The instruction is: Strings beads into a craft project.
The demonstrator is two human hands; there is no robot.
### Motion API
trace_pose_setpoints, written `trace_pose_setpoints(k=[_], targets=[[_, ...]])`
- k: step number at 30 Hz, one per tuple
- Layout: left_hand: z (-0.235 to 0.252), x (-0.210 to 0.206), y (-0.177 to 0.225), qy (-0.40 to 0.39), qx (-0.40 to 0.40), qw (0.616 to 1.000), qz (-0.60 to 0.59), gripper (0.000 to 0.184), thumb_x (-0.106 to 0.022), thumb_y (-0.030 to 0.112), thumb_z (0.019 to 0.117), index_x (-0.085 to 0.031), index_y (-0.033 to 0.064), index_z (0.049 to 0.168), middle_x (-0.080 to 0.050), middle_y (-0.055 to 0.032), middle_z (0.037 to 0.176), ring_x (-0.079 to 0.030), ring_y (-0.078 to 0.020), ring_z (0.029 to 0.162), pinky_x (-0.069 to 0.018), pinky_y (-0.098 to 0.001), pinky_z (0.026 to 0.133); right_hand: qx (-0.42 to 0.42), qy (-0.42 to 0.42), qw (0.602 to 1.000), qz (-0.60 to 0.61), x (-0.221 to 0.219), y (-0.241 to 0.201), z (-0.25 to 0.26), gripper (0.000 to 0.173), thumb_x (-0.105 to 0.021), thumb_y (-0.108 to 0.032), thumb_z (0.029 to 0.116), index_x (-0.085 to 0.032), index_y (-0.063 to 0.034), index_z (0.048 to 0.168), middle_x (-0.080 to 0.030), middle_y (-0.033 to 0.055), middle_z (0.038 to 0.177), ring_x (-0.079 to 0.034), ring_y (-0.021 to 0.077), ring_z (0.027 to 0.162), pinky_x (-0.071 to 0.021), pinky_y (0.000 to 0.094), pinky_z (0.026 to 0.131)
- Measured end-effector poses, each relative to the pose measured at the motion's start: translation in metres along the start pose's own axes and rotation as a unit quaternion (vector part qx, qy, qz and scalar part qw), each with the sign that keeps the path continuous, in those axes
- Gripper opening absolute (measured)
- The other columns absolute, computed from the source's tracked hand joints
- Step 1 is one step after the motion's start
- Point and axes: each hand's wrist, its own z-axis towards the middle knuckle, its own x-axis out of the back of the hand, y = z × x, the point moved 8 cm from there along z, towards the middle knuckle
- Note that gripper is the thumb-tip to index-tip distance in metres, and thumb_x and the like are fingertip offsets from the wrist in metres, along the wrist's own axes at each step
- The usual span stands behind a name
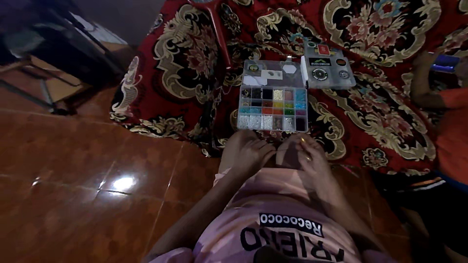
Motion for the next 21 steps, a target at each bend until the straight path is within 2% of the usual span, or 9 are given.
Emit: trace_pose_setpoints(k=[3, 4, 6, 9, 12, 16, 19, 21], targets=[[0.012, 0.013, -0.020, -0.012, 0.001, 0.998, 0.065, 0.019, -0.059, 0.023, 0.1025, -0.075, 0.0135, 0.105, -0.074, -0.0050, 0.099, -0.072, -0.0216, 0.095, -0.0580, -0.0415, 0.089, 0.016, -0.006, 0.999, 0.043, 0.001, -0.020, 0.000, 0.032, -0.046, 0.006, 0.0952, -0.073, -0.0093, 0.105, -0.073, -0.0031, 0.086, -0.060, -0.0015, 0.061, -0.0496, 0.0125, 0.055], [0.018, 0.018, -0.030, -0.025, 0.019, 0.999, 0.040, 0.017, -0.060, 0.016, 0.1008, -0.075, 0.0100, 0.107, -0.074, -0.0083, 0.102, -0.073, -0.0244, 0.095, -0.0590, -0.0433, 0.088, 0.031, -0.022, 0.998, 0.051, 0.001, -0.027, -0.001, 0.029, -0.052, 0.004, 0.0943, -0.075, -0.0106, 0.106, -0.073, -0.0040, 0.085, -0.060, -0.0016, 0.061, -0.0499, 0.0126, 0.056], [0.034, 0.031, -0.052, -0.045, 0.068, 0.996, -0.025, 0.020, -0.058, 0.004, 0.1000, -0.074, 0.0005, 0.112, -0.072, -0.0165, 0.111, -0.071, -0.0318, 0.102, -0.0572, -0.0485, 0.092, 0.058, -0.070, 0.994, 0.067, 0.000, -0.041, -0.002, 0.026, -0.062, -0.003, 0.0936, -0.075, -0.0136, 0.114, -0.073, -0.0053, 0.086, -0.061, -0.0008, 0.063, -0.0517, 0.0138, 0.059], [0.052, 0.057, -0.089, 0.050, 0.043, 0.998, 0.023, 0.018, -0.059, 0.001, 0.0972, -0.074, 0.0008, 0.107, -0.073, -0.0161, 0.106, -0.072, -0.0308, 0.097, -0.0590, -0.0481, 0.087, 0.079, -0.129, 0.986, 0.062, -0.004, -0.055, -0.006, 0.032, -0.070, -0.013, 0.0923, -0.072, -0.0175, 0.124, -0.071, -0.0076, 0.084, -0.059, -0.0022, 0.061, -0.0503, 0.0127, 0.058], [0.060, 0.096, -0.104, 0.028, 0.105, 0.993, 0.056, 0.022, -0.055, 0.006, 0.1023, -0.071, -0.0042, 0.113, -0.071, -0.0224, 0.111, -0.070, -0.0396, 0.104, -0.0553, -0.0567, 0.091, 0.091, -0.142, 0.985, 0.022, -0.006, -0.059, -0.012, 0.037, -0.068, -0.012, 0.0932, -0.068, -0.0186, 0.130, -0.069, -0.0095, 0.081, -0.056, -0.0033, 0.057, -0.0484, 0.0119, 0.055], [0.032, 0.130, -0.124, 0.036, 0.167, 0.980, 0.098, 0.023, -0.055, 0.010, 0.1037, -0.071, -0.0032, 0.113, -0.070, -0.0233, 0.112, -0.070, -0.0418, 0.104, -0.0542, -0.0603, 0.091, 0.103, -0.135, 0.984, -0.062, -0.002, -0.058, -0.018, 0.043, -0.061, -0.007, 0.0950, -0.060, -0.0190, 0.136, -0.068, -0.0115, 0.079, -0.055, -0.0026, 0.055, -0.0476, 0.0134, 0.053], [-0.004, 0.127, -0.131, 0.029, 0.196, 0.977, 0.079, 0.018, -0.059, 0.005, 0.1007, -0.072, -0.0039, 0.110, -0.071, -0.0233, 0.110, -0.070, -0.0413, 0.100, -0.0549, -0.0606, 0.089, 0.114, -0.129, 0.976, -0.130, -0.002, -0.060, -0.019, 0.043, -0.059, -0.007, 0.0970, -0.057, -0.0174, 0.139, -0.068, -0.0130, 0.078, -0.054, -0.0036, 0.055, -0.0467, 0.0127, 0.051], [-0.029, 0.106, -0.136, 0.009, 0.213, 0.975, 0.059, 0.016, -0.062, 0.006, 0.0992, -0.073, -0.0021, 0.108, -0.071, -0.0212, 0.107, -0.071, -0.0393, 0.098, -0.0563, -0.0601, 0.087, 0.137, -0.126, 0.958, -0.216, -0.005, -0.062, -0.019, 0.045, -0.056, -0.005, 0.0965, -0.052, -0.0090, 0.141, -0.066, -0.0137, 0.078, -0.055, -0.0037, 0.059, -0.0471, 0.0127, 0.054]])
